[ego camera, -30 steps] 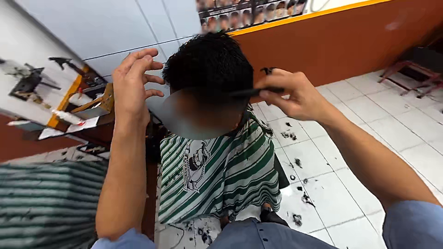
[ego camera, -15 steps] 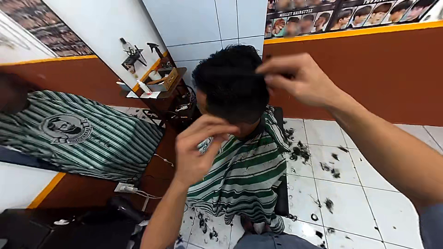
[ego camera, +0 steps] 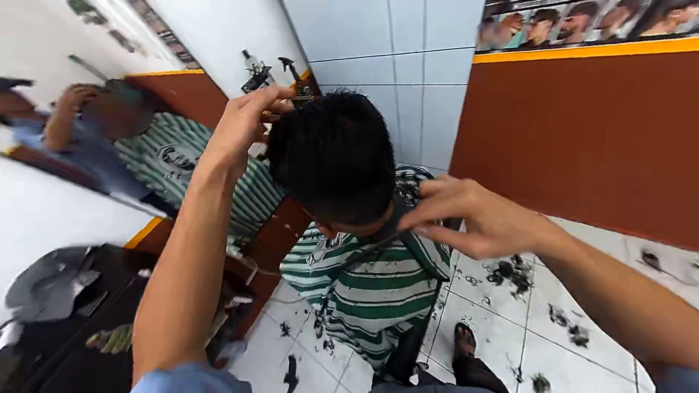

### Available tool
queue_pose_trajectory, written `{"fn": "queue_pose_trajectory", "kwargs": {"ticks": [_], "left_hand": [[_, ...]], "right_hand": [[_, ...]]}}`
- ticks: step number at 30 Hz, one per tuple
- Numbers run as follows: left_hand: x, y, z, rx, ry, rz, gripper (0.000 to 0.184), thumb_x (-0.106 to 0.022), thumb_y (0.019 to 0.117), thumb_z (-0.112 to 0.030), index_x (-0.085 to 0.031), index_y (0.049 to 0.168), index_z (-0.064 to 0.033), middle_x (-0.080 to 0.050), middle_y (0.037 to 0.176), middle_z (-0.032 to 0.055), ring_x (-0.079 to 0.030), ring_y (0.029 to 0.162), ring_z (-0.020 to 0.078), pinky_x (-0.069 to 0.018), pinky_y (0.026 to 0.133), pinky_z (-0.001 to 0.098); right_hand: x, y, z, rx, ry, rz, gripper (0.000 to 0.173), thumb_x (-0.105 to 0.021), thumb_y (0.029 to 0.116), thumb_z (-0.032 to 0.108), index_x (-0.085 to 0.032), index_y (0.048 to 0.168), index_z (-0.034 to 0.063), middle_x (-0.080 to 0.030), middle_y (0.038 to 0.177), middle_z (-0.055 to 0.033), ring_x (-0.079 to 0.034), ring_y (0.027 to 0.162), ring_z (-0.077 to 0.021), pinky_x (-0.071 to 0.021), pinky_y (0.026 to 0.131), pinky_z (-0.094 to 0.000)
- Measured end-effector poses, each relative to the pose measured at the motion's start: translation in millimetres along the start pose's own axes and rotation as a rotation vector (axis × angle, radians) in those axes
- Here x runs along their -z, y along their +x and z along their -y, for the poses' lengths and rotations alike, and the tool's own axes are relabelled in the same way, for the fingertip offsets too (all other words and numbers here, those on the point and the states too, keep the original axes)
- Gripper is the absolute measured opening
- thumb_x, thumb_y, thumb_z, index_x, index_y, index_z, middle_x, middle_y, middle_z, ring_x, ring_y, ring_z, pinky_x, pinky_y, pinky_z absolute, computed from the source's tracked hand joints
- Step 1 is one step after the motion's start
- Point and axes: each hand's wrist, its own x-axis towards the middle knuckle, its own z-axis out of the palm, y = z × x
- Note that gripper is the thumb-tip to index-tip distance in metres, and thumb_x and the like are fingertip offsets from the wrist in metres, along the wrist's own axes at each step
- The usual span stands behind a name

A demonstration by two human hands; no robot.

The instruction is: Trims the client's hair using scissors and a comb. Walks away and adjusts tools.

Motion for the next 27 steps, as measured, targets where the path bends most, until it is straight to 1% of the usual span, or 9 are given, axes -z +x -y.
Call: {"fn": "queue_pose_trajectory", "kwargs": {"ticks": [2,4,6,8,10,15,19,23,27], "left_hand": [[-15,-10,-17,-0.082,0.118,-0.019,0.040,-0.043,0.1082,-0.039,-0.068,0.128,-0.0157,-0.069,0.117,-0.0061,-0.063,0.107,0.0019,-0.0508,0.094,0.0274],[-24,-29,-29,-0.221,0.286,-0.071,0.031,-0.054,0.1036,-0.027,-0.070,0.123,-0.0087,-0.069,0.118,0.0001,-0.063,0.108,0.0019,-0.0512,0.096,0.0254],[-28,-64,-37,-0.316,0.362,-0.091,0.024,-0.056,0.0972,-0.016,-0.071,0.113,-0.0046,-0.067,0.111,0.0026,-0.061,0.100,0.0030,-0.0515,0.088,0.0238],[-35,-113,-43,-0.273,0.296,-0.093,0.018,-0.056,0.0956,-0.015,-0.071,0.105,-0.0137,-0.067,0.105,-0.0068,-0.062,0.084,-0.0010,-0.0542,0.072,0.0181],[-45,-156,-40,-0.219,0.194,-0.131,0.015,-0.060,0.0978,-0.022,-0.073,0.105,-0.0200,-0.068,0.104,-0.0097,-0.063,0.076,0.0011,-0.0553,0.064,0.0190],[-67,-250,-12,-0.056,0.143,-0.349,0.019,-0.061,0.1001,-0.032,-0.076,0.110,-0.0249,-0.070,0.107,-0.0105,-0.066,0.080,0.0028,-0.0576,0.068,0.0207],[-89,-316,-2,0.078,0.122,-0.520,0.019,-0.060,0.1016,-0.030,-0.076,0.110,-0.0253,-0.071,0.104,-0.0115,-0.067,0.078,0.0027,-0.0570,0.066,0.0194],[-121,-322,-6,0.123,0.048,-0.692,0.020,-0.059,0.1004,-0.022,-0.076,0.111,-0.0217,-0.072,0.102,-0.0091,-0.067,0.077,0.0039,-0.0571,0.066,0.0194],[-168,-287,-28,0.096,0.039,-0.782,0.020,-0.061,0.1011,-0.024,-0.075,0.115,-0.0208,-0.073,0.104,-0.0060,-0.068,0.078,0.0057,-0.0578,0.065,0.0199]], "right_hand": [[20,-28,-25,-0.052,0.157,-0.055,0.026,-0.053,0.0964,0.016,-0.076,0.105,0.0064,-0.065,0.084,0.0063,-0.056,0.076,0.0021,-0.0495,0.068,-0.0165],[41,-40,-58,-0.194,0.324,-0.162,0.029,-0.044,0.1001,0.008,-0.064,0.120,0.0014,-0.061,0.079,0.0051,-0.056,0.068,0.0008,-0.0499,0.062,-0.0176],[56,-34,-91,-0.262,0.392,-0.196,0.031,-0.041,0.1019,0.008,-0.054,0.129,0.0023,-0.063,0.082,0.0046,-0.060,0.071,-0.0005,-0.0521,0.066,-0.0185],[63,-14,-109,-0.265,0.393,-0.156,0.029,-0.041,0.1040,0.009,-0.052,0.130,0.0009,-0.069,0.091,0.0009,-0.064,0.079,-0.0016,-0.0541,0.072,-0.0197],[58,12,-115,-0.234,0.413,-0.133,0.028,-0.044,0.1037,0.008,-0.057,0.128,0.0001,-0.070,0.093,-0.0012,-0.064,0.080,-0.0028,-0.0542,0.073,-0.0209],[25,39,-123,-0.048,0.433,-0.029,0.029,-0.050,0.1010,0.006,-0.067,0.124,0.0024,-0.072,0.100,-0.0059,-0.067,0.090,-0.0114,-0.0565,0.084,-0.0305],[22,22,-139,0.270,0.250,0.074,0.033,-0.049,0.0954,0.011,-0.077,0.114,0.0130,-0.071,0.088,0.0001,-0.058,0.088,-0.0188,-0.0432,0.078,-0.0402],[50,69,-150,0.199,0.305,-0.038,0.030,-0.051,0.1006,0.010,-0.070,0.123,0.0061,-0.070,0.101,-0.0078,-0.063,0.095,-0.0166,-0.0531,0.087,-0.0343],[33,86,-174,0.442,0.235,0.083,0.030,-0.052,0.0932,0.009,-0.074,0.113,0.0133,-0.071,0.089,-0.0039,-0.062,0.091,-0.0284,-0.0461,0.077,-0.0530]]}}
